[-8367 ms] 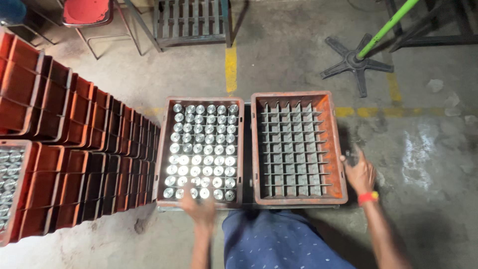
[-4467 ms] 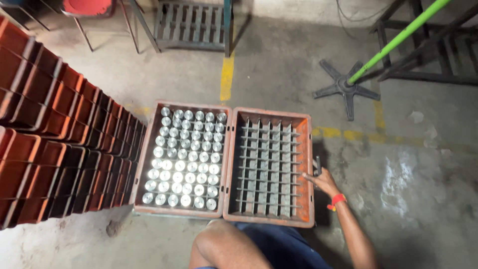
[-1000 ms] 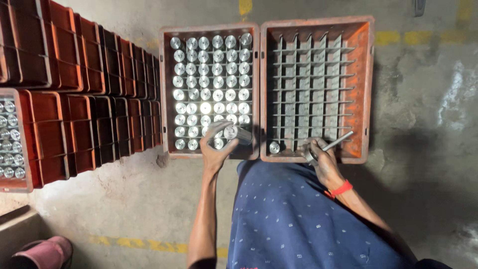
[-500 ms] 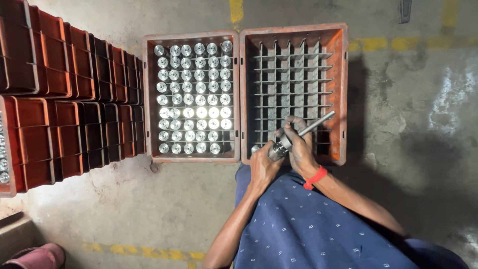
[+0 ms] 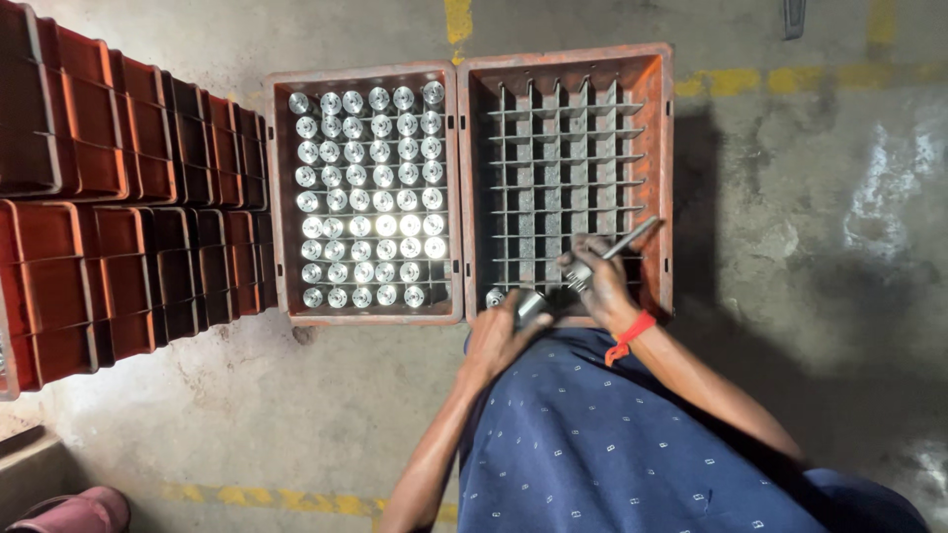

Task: The person repeatedly picks small silver metal caps from a filled orange crate and places them into empty slots in an adjacent crate. The person uses both hands to transfer the caps one by one, gradually filling the second crate.

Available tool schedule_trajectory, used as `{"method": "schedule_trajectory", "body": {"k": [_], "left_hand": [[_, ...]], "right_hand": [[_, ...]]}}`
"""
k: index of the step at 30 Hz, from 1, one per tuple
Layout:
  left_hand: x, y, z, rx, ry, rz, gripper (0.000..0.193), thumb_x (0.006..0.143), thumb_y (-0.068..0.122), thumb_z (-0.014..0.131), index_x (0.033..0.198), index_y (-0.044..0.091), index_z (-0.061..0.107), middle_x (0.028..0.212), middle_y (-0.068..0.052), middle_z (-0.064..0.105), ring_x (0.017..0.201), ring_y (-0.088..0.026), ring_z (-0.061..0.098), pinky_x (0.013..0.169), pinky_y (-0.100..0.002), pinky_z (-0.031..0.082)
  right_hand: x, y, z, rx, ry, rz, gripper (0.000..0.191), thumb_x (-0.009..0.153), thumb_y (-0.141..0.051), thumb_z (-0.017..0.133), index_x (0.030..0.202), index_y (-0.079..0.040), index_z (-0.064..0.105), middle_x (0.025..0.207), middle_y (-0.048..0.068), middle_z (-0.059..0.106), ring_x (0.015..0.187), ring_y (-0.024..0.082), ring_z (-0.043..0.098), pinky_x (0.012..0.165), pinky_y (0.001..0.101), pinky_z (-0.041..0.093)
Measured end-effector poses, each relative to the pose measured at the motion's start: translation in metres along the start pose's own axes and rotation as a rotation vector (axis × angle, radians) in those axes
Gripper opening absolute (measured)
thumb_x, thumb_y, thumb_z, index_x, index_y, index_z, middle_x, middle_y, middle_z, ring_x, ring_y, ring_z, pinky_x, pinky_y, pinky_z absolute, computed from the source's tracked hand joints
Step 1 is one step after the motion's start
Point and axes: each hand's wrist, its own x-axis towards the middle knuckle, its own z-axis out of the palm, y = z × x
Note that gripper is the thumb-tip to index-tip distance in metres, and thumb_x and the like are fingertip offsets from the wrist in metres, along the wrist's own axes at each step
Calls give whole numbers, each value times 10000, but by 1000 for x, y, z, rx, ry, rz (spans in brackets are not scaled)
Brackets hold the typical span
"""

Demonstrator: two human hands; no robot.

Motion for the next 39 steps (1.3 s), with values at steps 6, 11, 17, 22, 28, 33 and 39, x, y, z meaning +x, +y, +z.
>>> {"method": "schedule_trajectory", "body": {"k": [6,11,17,22,28,33,39], "left_hand": [[9,-56,3,528,240,556,694,636,-27,606,1329,8,590,1160,-219,666,1007,-425,681,866,-454,571],[14,-81,17,318,132,458,519,767,-96,639,1264,55,647,1098,-221,676,1017,-404,670,826,-467,561],[13,-100,-34,287,478,234,495,684,-19,717,1168,81,691,1035,-196,697,985,-423,660,775,-498,547],[62,-110,-55,415,706,162,511,740,172,849,1192,25,658,1159,-295,609,952,-463,648,649,-493,561],[88,-99,-56,269,472,125,444,839,253,871,1171,31,678,1126,-198,639,916,-345,681,727,-476,576],[35,-88,-102,-75,698,487,456,706,258,911,1053,22,732,1032,-145,683,939,-274,688,787,-422,583],[50,-37,-65,-766,458,32,378,901,220,896,963,-74,668,856,-142,669,755,-258,619,697,-421,517]], "right_hand": [[8,9,-34,161,28,-54,113,1013,-41,575,1122,-50,601,849,78,645,836,204,703,770,340,575],[1,26,-38,189,32,-89,135,1009,-33,582,1144,-44,588,873,56,633,852,213,708,790,361,578],[-15,32,-41,165,136,-58,151,994,-42,573,1141,-73,591,904,32,642,868,205,712,789,369,588],[-14,37,-37,86,111,-57,139,1011,-51,564,1146,-70,596,864,79,671,864,211,703,749,351,559],[-5,52,-37,41,44,-61,162,1018,-52,557,1176,-47,593,870,86,663,881,212,703,791,338,566],[-15,48,-46,27,55,-74,186,1004,-45,555,1188,-21,574,899,99,668,868,221,702,812,359,585],[-22,30,-9,17,9,-42,227,968,-52,565,1193,-47,596,917,57,663,872,199,716,770,337,583]]}}
